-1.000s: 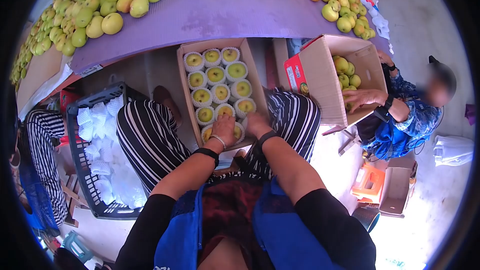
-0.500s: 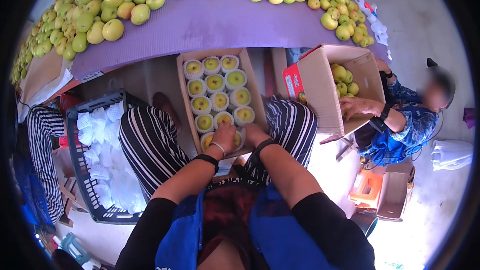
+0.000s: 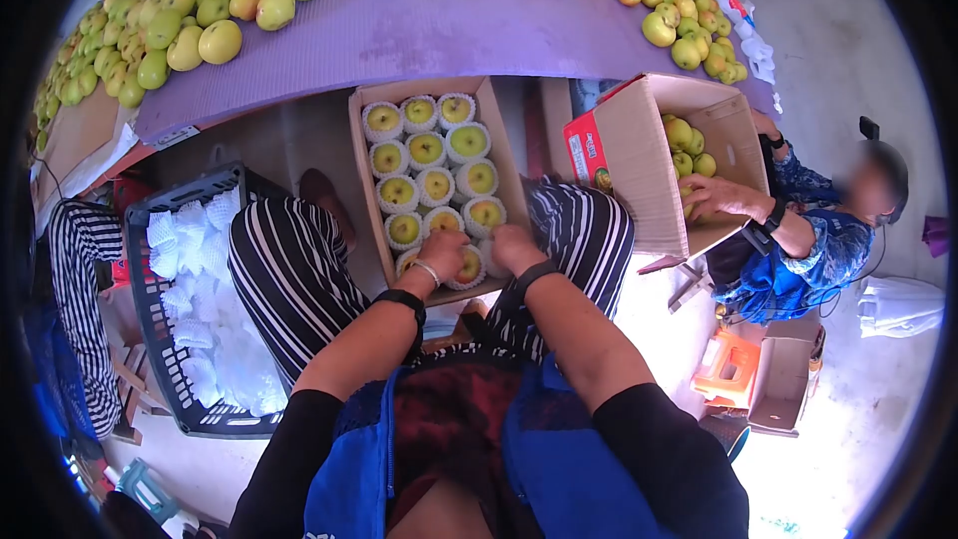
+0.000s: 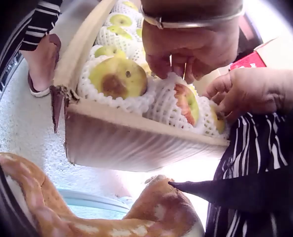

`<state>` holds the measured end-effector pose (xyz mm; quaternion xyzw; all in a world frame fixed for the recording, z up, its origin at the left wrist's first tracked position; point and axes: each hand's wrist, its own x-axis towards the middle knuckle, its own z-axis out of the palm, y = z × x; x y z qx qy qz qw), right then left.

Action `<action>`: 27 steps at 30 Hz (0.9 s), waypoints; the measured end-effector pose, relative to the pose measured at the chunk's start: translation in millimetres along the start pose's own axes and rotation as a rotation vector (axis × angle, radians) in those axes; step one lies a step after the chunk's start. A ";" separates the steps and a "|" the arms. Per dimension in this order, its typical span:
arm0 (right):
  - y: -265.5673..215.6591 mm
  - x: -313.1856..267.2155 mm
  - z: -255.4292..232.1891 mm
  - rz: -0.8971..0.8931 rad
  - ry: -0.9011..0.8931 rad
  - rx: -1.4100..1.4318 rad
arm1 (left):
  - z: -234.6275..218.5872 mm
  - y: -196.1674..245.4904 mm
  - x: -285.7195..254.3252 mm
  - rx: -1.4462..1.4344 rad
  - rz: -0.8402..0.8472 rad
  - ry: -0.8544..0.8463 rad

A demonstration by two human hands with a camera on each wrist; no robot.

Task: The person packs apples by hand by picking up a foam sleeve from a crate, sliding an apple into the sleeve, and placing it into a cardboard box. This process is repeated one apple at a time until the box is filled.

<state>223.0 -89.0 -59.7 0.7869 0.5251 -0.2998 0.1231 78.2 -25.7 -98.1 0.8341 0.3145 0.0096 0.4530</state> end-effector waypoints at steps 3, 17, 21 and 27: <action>2.7 1.0 1.8 -0.031 -0.024 -0.034 | 1.2 3.1 -3.1 0.129 0.092 -0.022; -4.8 1.2 2.2 0.110 0.027 0.103 | -2.5 3.0 -2.8 -0.139 -0.048 0.139; -2.9 -1.0 0.4 0.038 0.067 0.008 | 0.0 6.7 -1.1 0.143 0.053 0.130; -4.9 11.4 -1.6 0.104 0.003 0.019 | -5.6 14.4 -6.0 0.082 -0.060 0.012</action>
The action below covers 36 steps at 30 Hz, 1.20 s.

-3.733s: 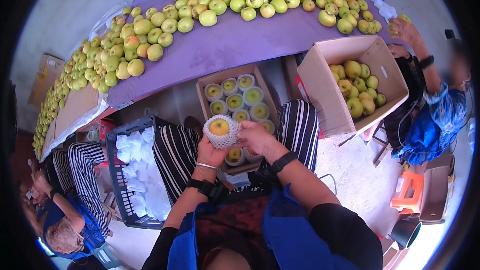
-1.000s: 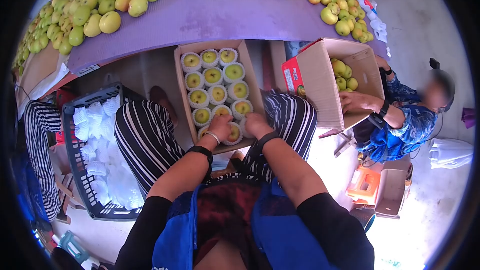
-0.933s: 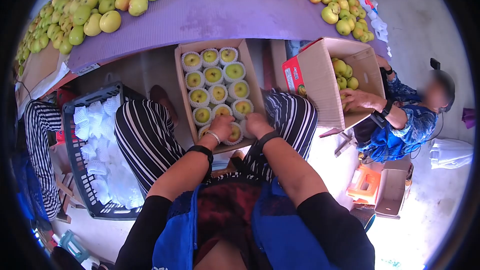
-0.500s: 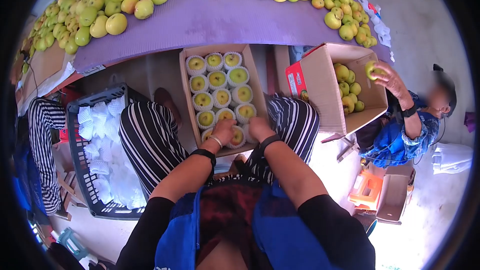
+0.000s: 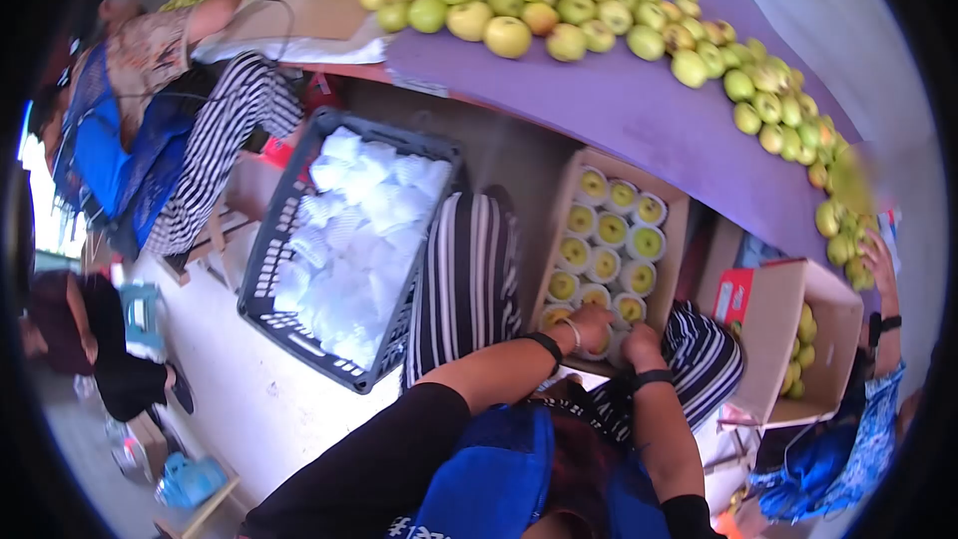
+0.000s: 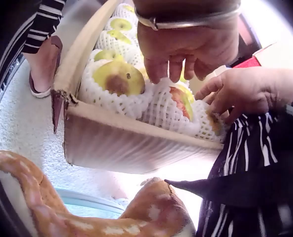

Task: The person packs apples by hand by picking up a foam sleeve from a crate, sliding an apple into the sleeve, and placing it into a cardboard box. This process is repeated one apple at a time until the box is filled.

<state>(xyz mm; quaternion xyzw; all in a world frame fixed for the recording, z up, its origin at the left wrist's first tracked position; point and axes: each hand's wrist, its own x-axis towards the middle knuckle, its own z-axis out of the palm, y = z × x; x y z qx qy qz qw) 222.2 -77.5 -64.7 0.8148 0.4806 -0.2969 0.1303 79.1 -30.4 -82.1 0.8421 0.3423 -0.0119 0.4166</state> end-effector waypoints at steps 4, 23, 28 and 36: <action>-5.4 1.0 -5.7 -0.072 0.096 0.028 | -7.0 6.7 -4.5 -0.168 -0.045 0.002; -40.2 -3.9 -17.4 -0.322 0.281 0.235 | -330.7 -28.3 -364.4 0.202 0.115 2.112; -49.4 -0.9 -13.8 -0.272 0.266 0.171 | -276.9 -145.0 -349.9 0.301 -0.705 1.183; -40.4 -2.3 -14.2 -0.177 0.211 0.234 | -127.5 -260.3 -251.0 -0.095 -0.916 0.369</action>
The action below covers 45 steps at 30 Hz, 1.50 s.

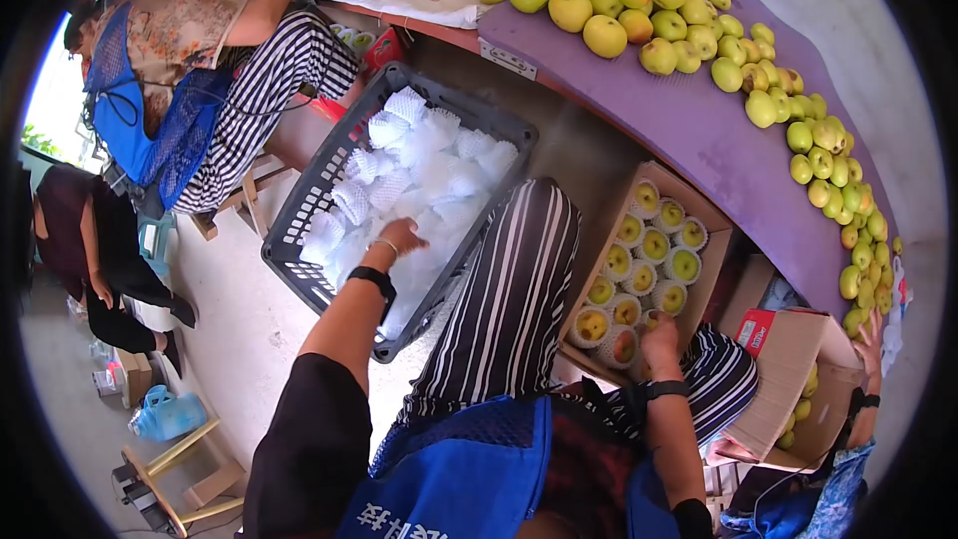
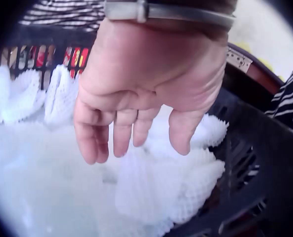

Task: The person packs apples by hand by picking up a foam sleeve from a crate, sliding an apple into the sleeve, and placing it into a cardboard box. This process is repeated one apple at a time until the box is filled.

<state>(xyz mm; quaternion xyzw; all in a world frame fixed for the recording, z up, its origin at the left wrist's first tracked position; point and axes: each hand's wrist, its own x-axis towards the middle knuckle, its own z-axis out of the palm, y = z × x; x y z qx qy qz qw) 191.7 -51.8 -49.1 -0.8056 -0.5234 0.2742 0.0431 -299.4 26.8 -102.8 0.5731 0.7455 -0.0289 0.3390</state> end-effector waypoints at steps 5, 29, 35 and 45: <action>-2.3 -4.1 0.7 -0.100 0.059 -0.046 | 18.9 -3.5 -5.2 -0.049 -0.191 -0.050; -64.7 -33.0 -47.5 -0.245 -0.113 1.145 | -108.0 241.0 -161.5 -1.557 0.527 0.359; -132.0 -104.0 -111.6 -0.749 -0.071 1.095 | 11.5 299.0 -140.6 -1.448 0.311 0.023; -88.7 -34.2 -64.2 -0.393 0.266 1.068 | 66.3 291.1 -116.5 -0.866 0.682 -0.002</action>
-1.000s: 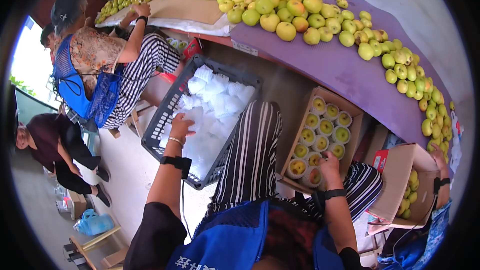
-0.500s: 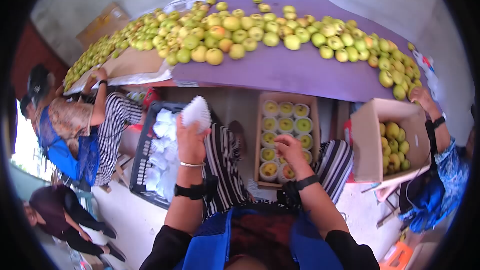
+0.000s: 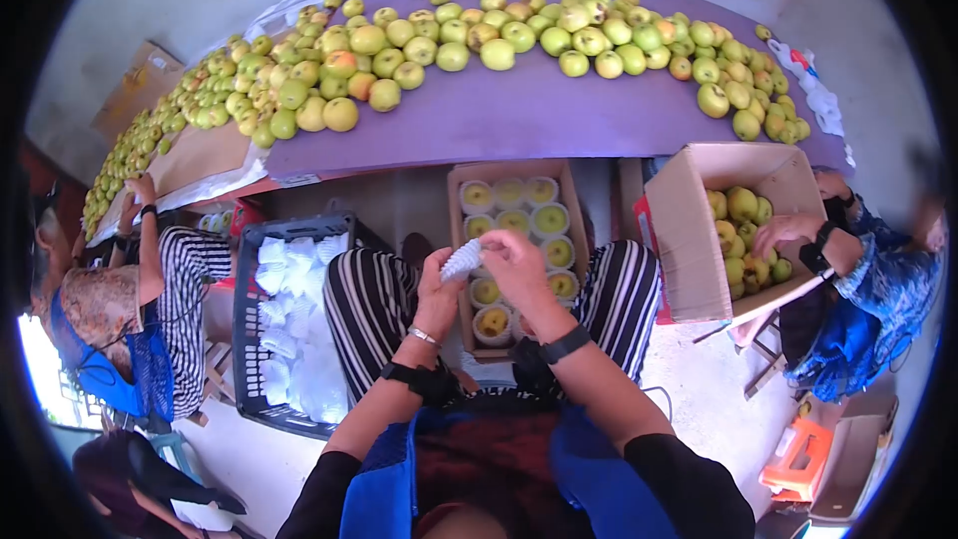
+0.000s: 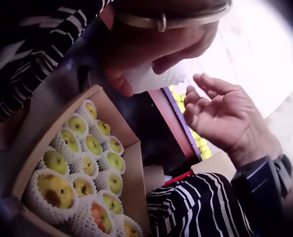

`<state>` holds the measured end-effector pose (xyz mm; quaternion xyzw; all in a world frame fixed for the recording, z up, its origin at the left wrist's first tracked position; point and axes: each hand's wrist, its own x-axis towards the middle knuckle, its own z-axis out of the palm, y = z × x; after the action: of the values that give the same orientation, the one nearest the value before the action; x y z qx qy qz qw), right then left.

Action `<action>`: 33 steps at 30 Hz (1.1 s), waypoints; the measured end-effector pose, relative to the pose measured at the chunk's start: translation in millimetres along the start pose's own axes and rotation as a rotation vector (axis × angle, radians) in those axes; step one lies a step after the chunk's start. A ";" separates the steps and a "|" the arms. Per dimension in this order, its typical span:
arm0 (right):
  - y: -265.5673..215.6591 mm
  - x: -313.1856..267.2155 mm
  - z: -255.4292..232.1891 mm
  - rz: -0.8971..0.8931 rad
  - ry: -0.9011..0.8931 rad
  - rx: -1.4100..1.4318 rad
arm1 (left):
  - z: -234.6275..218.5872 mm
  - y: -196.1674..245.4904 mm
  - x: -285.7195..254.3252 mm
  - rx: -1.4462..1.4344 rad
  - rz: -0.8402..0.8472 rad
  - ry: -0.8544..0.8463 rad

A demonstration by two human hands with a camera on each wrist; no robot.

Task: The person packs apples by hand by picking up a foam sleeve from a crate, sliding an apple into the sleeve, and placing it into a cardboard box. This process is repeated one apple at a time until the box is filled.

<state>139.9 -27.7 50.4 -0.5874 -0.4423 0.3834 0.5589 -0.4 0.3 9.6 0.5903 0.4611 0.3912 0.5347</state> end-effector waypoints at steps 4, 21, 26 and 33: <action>19.1 -7.3 -1.7 0.062 -0.099 -0.221 | 4.5 -9.7 -1.0 0.194 0.171 -0.040; 44.5 -8.2 -8.4 -0.027 -0.069 -0.447 | 1.8 0.8 1.5 -0.470 -0.229 -0.219; 37.8 -11.0 -9.8 -0.102 -0.137 -0.627 | 0.7 -4.1 0.2 -0.363 -0.302 -0.154; 43.7 -11.0 -10.4 -0.028 -0.199 -0.524 | 1.1 -3.3 0.0 -0.264 -0.276 -0.130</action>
<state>150.3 -40.7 7.3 -0.6651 -0.5871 0.3042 0.3469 0.2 0.0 6.2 0.4702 0.4469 0.3323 0.6846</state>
